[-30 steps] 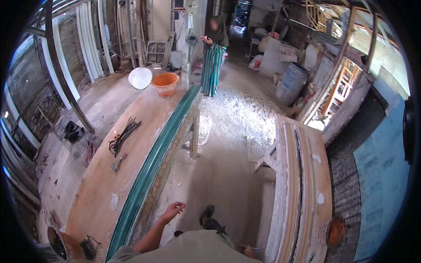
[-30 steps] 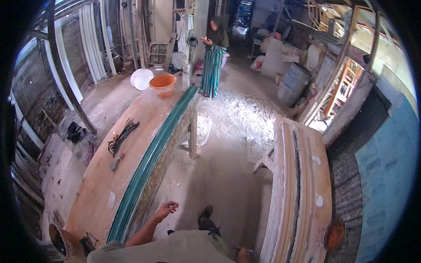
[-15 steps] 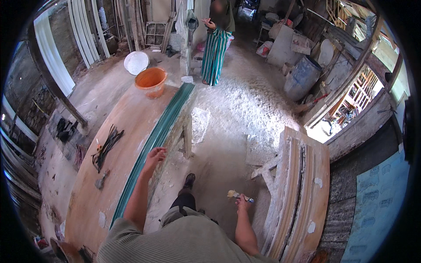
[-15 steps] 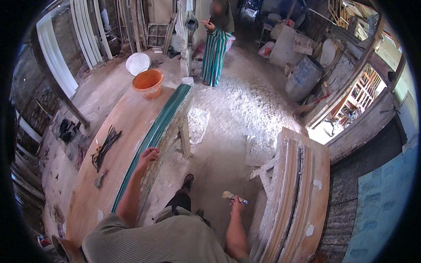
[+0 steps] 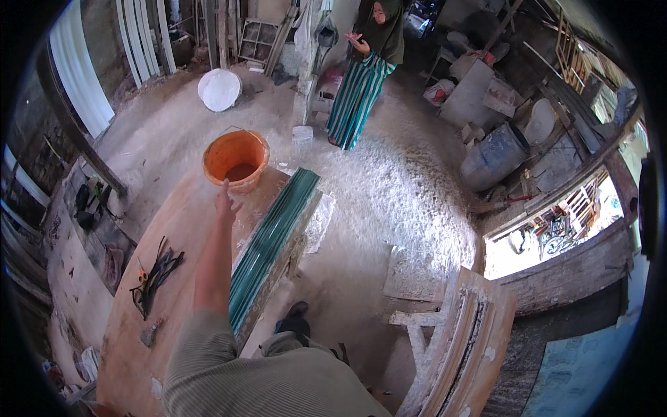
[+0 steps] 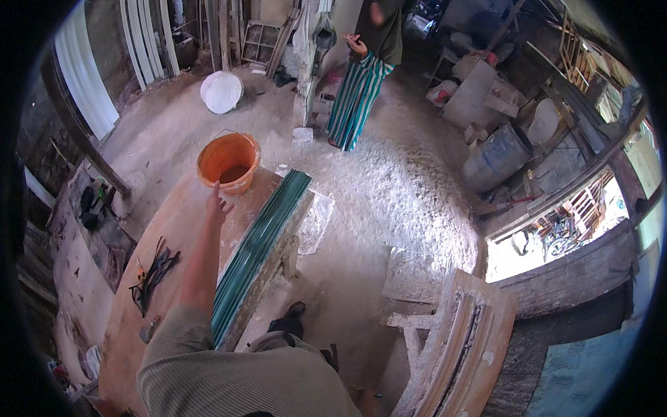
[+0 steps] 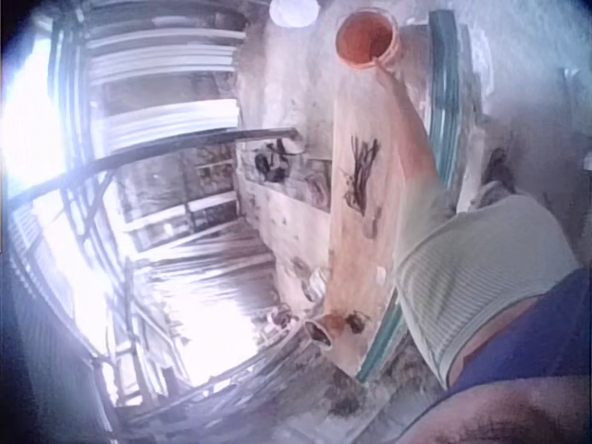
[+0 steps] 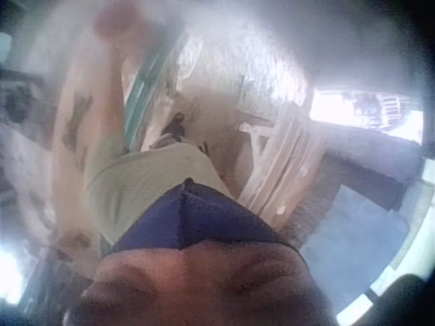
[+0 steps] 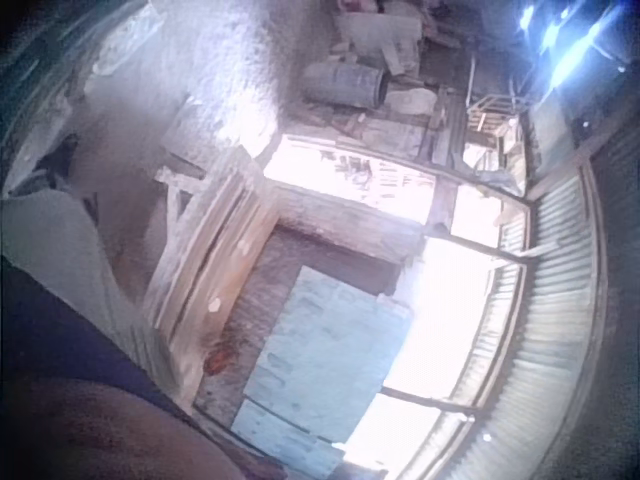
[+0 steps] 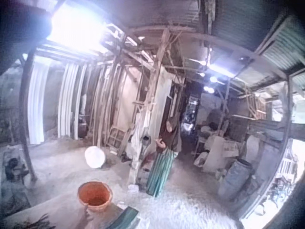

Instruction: The person applies a white substance from an orange bucket onto long green metal strips using a brush. They then add a white powder from a bag into the bucket and mix it with their hand before continuing to apply the mixture to the strips.

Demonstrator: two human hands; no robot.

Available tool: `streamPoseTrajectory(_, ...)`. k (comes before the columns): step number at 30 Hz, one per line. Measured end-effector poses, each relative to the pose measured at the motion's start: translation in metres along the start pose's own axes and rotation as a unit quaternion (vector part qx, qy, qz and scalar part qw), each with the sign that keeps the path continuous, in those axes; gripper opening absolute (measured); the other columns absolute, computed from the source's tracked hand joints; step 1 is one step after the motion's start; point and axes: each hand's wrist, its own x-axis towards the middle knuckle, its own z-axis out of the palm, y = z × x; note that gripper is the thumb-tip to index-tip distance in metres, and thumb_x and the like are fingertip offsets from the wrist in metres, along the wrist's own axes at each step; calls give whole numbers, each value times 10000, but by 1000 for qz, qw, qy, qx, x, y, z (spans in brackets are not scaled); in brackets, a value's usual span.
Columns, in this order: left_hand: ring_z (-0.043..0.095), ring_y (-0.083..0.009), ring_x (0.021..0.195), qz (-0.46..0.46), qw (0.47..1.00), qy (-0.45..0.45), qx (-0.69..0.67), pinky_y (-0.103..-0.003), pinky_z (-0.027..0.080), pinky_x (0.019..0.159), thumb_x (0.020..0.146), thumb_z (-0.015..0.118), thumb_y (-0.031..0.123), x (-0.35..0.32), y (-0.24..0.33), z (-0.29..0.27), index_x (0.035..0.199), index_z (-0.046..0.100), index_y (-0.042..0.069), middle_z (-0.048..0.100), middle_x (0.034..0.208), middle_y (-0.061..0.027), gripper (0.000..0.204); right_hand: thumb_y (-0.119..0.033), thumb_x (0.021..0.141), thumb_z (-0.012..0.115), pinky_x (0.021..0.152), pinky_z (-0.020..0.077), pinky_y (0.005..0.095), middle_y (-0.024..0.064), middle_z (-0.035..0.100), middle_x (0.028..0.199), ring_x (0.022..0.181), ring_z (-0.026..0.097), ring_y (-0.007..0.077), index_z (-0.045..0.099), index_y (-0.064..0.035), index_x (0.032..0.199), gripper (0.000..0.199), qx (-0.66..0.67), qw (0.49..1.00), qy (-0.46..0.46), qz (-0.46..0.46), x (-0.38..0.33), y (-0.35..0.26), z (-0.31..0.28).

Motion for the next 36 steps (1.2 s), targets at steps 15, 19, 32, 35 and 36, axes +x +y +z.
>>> streamPoseTrajectory(15,641,-122,859,166,954,-229,100,-299,544,708,912,681,194,-137,15,43,1052,625,88,658,976,-13,184,-329,1001,567,657,472,433,165,654,738,661,587,332,667,47,896,402,455,792,401,-69,117,-252,-286)
streamPoseTrajectory(19,638,-88,851,124,887,-396,200,-274,536,689,947,649,205,-216,-2,67,1136,622,75,670,991,5,232,-184,973,597,858,500,382,157,660,939,925,638,306,702,-33,1110,229,355,791,412,-281,85,-328,-451)
streamPoseTrajectory(32,602,-55,782,75,742,-560,361,-212,469,576,939,658,161,-350,-93,82,998,637,23,657,1063,-42,151,-273,893,695,723,524,410,164,705,860,794,688,295,712,-13,1011,287,170,921,282,-208,69,-244,-503)
streamPoseTrajectory(35,578,-62,774,153,698,-580,391,-211,466,614,919,676,169,-352,-108,84,915,611,22,634,1163,-73,161,-288,900,692,683,510,406,169,690,800,728,671,278,710,-9,936,282,204,926,234,-213,68,-214,-493)
streamPoseTrajectory(36,589,-84,820,174,680,-583,410,-227,480,662,913,680,159,-350,-108,86,868,595,24,620,1206,-94,166,-289,897,695,672,502,416,171,681,760,700,661,286,714,-7,898,283,233,941,150,-193,66,-205,-500)
